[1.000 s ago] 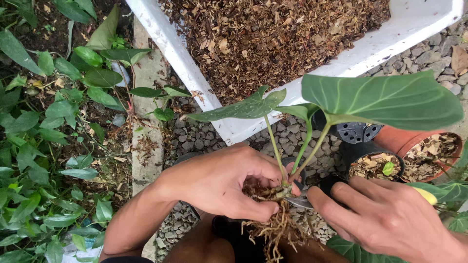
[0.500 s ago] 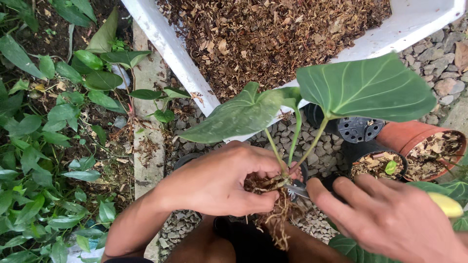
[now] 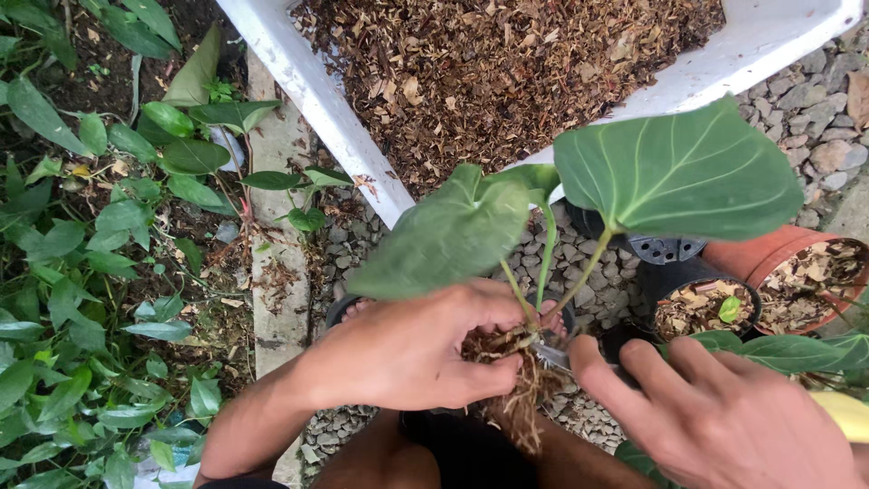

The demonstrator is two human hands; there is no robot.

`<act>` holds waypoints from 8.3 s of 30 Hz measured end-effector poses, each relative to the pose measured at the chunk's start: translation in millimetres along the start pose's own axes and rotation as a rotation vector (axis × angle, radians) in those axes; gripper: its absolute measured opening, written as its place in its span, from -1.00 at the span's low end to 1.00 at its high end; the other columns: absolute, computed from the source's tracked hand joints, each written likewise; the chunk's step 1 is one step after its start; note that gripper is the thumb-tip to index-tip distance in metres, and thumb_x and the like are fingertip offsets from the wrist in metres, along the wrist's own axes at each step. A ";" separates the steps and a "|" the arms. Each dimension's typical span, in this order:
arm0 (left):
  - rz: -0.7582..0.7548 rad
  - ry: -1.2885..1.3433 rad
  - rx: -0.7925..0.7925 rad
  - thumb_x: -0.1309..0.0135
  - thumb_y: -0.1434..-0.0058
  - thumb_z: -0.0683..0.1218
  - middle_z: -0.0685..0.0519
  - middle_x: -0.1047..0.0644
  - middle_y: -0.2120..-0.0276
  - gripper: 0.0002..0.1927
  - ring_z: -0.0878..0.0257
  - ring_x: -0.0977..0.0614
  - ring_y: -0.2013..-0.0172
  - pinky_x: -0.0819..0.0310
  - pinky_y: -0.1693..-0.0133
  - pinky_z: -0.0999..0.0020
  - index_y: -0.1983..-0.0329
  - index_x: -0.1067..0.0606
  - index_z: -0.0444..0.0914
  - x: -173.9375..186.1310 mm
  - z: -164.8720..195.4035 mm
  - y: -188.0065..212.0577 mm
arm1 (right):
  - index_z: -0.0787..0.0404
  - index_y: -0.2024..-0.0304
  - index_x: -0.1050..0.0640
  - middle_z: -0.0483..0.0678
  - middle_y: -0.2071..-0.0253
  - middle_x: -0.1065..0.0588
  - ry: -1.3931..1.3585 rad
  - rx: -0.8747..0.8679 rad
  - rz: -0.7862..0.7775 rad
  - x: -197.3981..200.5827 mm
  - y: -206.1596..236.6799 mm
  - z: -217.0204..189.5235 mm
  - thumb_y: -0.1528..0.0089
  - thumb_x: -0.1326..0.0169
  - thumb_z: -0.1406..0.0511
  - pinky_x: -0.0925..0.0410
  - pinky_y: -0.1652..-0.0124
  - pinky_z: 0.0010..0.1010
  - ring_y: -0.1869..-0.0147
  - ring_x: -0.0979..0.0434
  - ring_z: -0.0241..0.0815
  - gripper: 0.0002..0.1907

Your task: The person removes a plant from a black nursery pot, shakes off excess soil, and uses a knife to trim the roots. The person then separates the plant into two smaller sections and places them aside.

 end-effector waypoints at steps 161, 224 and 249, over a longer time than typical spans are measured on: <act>0.136 -0.081 -0.218 -0.20 -0.30 -0.14 0.11 -0.57 0.29 -0.52 0.18 -0.67 0.21 -0.60 0.06 0.27 -0.30 -0.47 -0.18 3.8 26.9 33.1 | 0.14 -0.26 -0.55 -0.01 0.16 -0.55 -0.078 -0.040 0.385 37.8 -3.5 -14.7 -0.10 -0.04 0.15 -0.31 0.41 -0.44 0.31 -0.50 -0.18 -0.35; 0.128 -0.104 -0.192 -0.19 -0.26 -0.14 0.13 -0.54 0.34 -0.50 0.19 -0.65 0.24 -0.58 0.09 0.26 -0.29 -0.47 -0.16 3.4 25.7 29.4 | 0.12 -0.29 -0.51 0.02 0.10 -0.57 -0.077 -0.052 0.377 35.7 0.2 -16.7 -0.10 0.01 0.13 -0.32 0.38 -0.47 0.27 -0.53 -0.17 -0.32; 0.310 -0.151 -0.166 -0.22 -0.25 -0.13 0.03 -0.68 0.12 -0.68 0.12 -0.77 0.19 -0.69 0.15 0.33 -0.07 -0.56 -0.18 8.5 26.4 23.0 | 0.19 0.13 -0.67 -0.23 0.52 -0.49 -1.002 -0.190 0.600 34.5 -45.0 27.1 -0.12 -0.37 0.25 -0.27 0.64 -0.58 0.56 -0.43 -0.45 -0.71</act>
Point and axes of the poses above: each hand's wrist, its own y-axis away from the middle knuckle, its own x-axis out of the back of the hand, z = x × y, the point moved 7 cm from there along -y, towards the middle knuckle
